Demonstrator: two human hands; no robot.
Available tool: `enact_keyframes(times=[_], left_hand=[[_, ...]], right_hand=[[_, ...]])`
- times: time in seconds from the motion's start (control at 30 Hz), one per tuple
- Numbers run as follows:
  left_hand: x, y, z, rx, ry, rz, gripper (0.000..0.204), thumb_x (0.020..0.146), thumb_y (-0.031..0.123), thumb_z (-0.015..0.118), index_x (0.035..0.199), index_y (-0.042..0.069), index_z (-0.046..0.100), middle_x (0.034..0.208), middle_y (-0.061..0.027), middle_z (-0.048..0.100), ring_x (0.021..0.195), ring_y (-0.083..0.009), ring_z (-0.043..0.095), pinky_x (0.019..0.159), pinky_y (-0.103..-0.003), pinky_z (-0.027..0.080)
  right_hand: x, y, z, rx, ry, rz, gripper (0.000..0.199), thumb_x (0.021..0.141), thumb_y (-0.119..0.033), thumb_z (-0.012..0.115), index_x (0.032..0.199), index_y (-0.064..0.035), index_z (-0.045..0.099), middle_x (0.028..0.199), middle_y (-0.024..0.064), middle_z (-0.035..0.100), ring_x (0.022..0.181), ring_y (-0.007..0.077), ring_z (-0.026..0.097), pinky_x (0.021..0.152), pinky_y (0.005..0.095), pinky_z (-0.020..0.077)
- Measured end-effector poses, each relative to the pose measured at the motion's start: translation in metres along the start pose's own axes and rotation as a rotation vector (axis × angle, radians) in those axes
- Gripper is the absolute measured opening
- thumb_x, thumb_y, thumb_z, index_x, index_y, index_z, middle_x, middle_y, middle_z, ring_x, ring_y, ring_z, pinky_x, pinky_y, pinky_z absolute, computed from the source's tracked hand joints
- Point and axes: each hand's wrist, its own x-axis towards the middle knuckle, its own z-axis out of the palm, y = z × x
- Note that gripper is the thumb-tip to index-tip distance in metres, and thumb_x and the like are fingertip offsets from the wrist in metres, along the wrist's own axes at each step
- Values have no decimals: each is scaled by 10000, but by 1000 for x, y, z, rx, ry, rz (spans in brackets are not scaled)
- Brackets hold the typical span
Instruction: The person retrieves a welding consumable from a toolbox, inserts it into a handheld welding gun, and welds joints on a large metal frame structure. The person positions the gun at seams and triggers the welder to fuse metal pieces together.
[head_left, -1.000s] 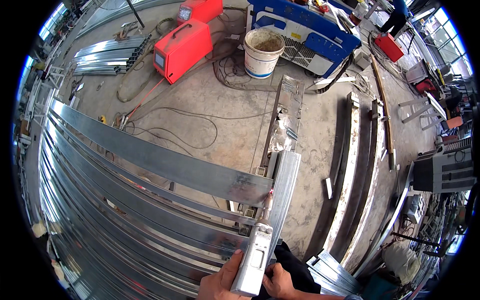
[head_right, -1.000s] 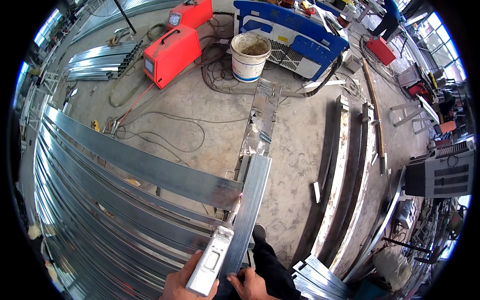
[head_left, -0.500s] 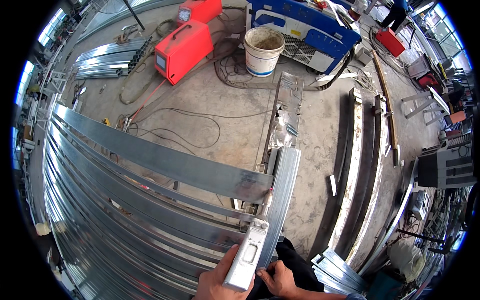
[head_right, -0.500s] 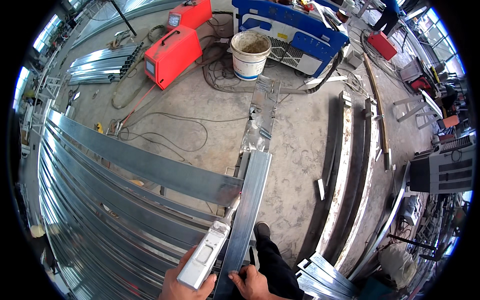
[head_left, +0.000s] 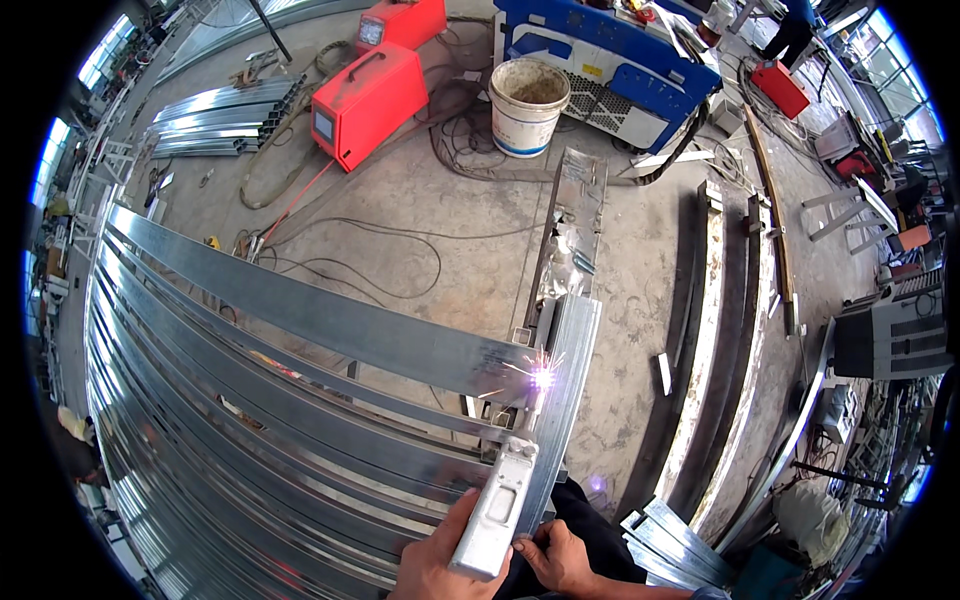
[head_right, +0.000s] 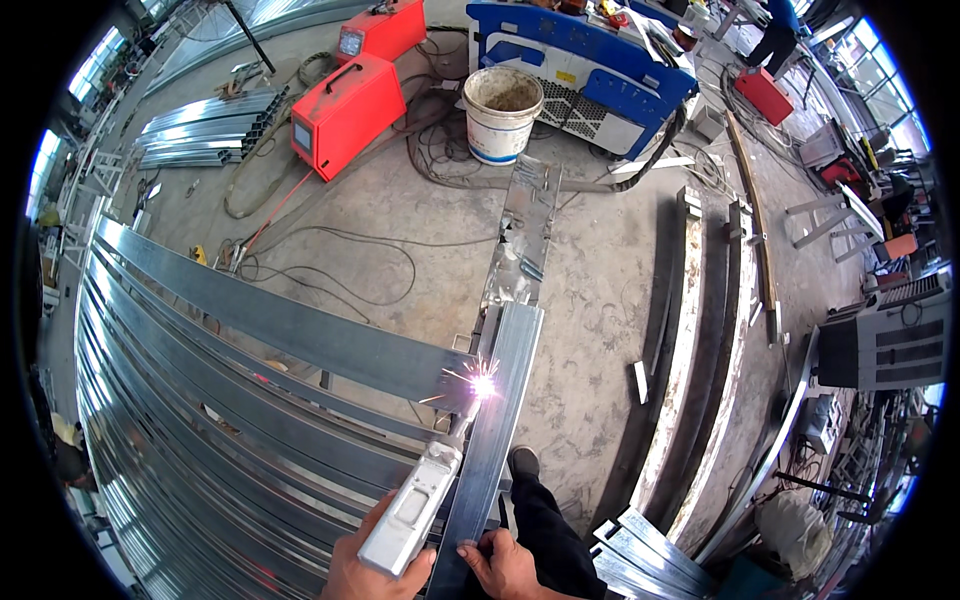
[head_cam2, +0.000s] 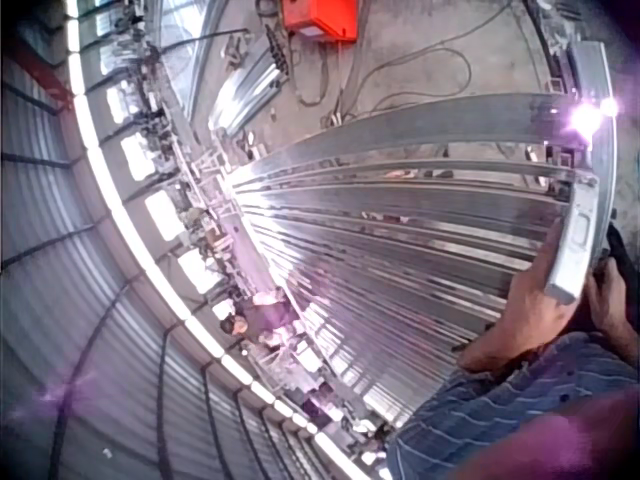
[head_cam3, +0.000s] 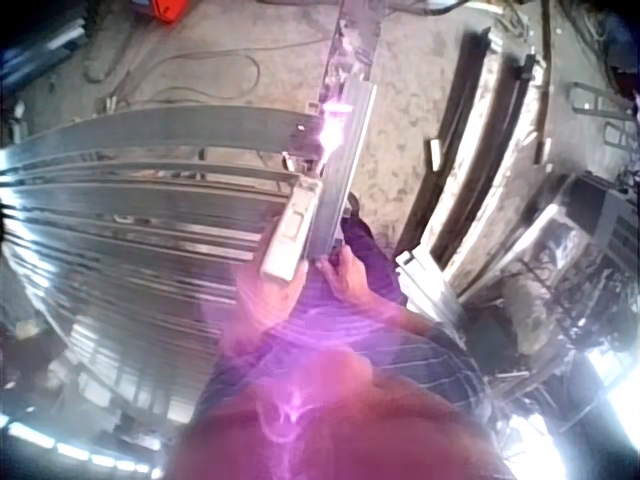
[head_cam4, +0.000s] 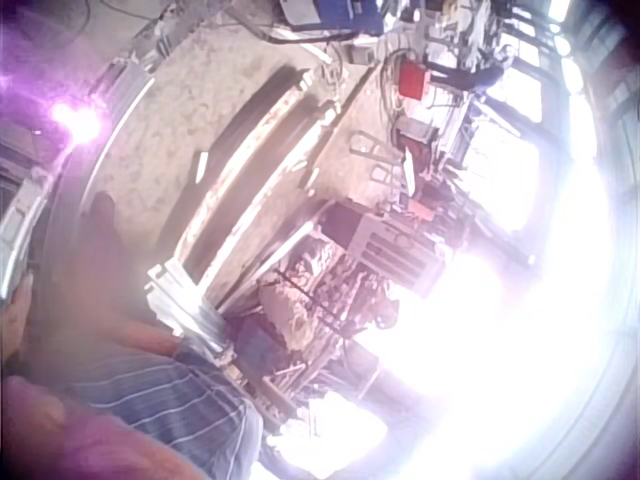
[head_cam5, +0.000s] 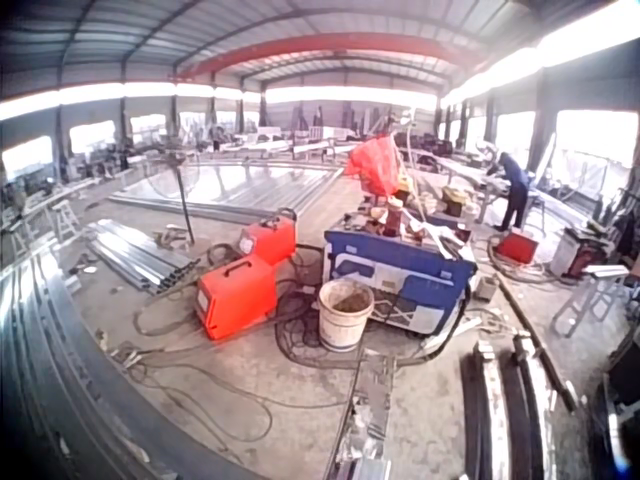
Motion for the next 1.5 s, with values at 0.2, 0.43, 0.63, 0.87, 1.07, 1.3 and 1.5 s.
enact_keyframes(times=[0.2,0.43,0.63,0.87,1.07,1.3,1.5], left_hand=[[-2,34,-18,-87,-25,-330,472,864,176,803,1270,-8,647,1115,-188,742,993,-336,732,848,-429,579],[0,10,-6,3,34,-62,364,868,150,787,1168,-24,676,961,-210,744,833,-420,727,707,-442,585],[-5,23,-14,-94,55,-158,390,857,110,785,1207,-20,671,1026,-208,739,897,-387,731,773,-419,580],[-2,15,-18,6,62,-129,481,855,91,794,1301,-3,641,1030,-188,751,884,-315,751,764,-390,586],[1,10,-15,15,69,-131,503,842,102,811,1294,-20,625,995,-182,755,867,-290,765,741,-375,594],[3,7,-13,-18,71,-165,443,848,97,801,1248,-16,647,978,-164,763,875,-269,768,744,-368,592],[-4,2,-11,-1,111,-182,401,846,83,799,1212,-20,673,1007,-161,762,884,-260,755,776,-362,583]], right_hand=[[0,-18,-9,90,-12,49,415,923,-347,766,1056,-19,551,807,160,663,698,367,660,636,475,532],[5,-4,-8,71,-21,-50,405,911,-313,802,930,-37,506,703,211,608,640,436,622,558,501,480],[4,-9,-9,93,-1,-47,411,902,-314,814,939,-45,506,703,209,611,642,429,627,558,500,482],[3,-10,-9,77,15,-63,398,899,-303,818,924,-46,516,694,204,608,621,416,626,550,495,481],[3,-5,-6,40,-6,-43,404,893,-297,823,929,-44,510,691,195,606,604,409,616,535,487,471],[5,-7,-11,80,-36,-41,403,893,-306,817,941,-40,518,706,204,611,627,420,620,550,492,475],[4,-7,-13,89,-54,-42,383,895,-309,815,948,-33,554,730,204,626,654,412,632,582,486,492]])
